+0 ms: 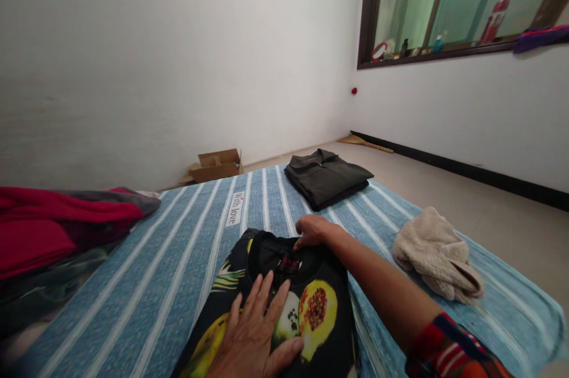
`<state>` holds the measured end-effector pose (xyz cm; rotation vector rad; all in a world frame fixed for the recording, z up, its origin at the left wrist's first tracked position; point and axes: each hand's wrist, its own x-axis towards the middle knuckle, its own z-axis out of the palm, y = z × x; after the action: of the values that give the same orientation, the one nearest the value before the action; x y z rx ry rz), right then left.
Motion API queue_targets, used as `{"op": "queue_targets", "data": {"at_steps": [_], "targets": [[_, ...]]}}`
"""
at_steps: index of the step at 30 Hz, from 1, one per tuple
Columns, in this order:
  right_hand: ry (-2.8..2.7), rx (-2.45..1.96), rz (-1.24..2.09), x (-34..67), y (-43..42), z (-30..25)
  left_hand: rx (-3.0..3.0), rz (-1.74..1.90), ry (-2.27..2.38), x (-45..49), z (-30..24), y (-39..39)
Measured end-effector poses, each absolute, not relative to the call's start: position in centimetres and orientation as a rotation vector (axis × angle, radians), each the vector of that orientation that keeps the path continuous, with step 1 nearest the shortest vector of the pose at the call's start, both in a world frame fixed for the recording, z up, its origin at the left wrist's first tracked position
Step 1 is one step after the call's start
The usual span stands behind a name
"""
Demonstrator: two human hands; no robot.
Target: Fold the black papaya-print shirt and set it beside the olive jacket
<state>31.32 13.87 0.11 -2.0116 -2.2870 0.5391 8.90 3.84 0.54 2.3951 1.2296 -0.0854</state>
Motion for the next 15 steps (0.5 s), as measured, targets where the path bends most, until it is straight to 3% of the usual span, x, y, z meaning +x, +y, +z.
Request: {"op": "queue_targets", "data": {"at_steps": [7, 15], "targets": [[-2.256, -1.926, 0.201, 29.0, 9.6, 0.5, 2.364, -0.006, 1.240, 9.0, 0.9, 3.7], [-2.113, -2.031, 0.091, 28.8, 8.2, -1.1, 2.389, -0.004, 1.201, 8.8, 0.6, 3.4]]}}
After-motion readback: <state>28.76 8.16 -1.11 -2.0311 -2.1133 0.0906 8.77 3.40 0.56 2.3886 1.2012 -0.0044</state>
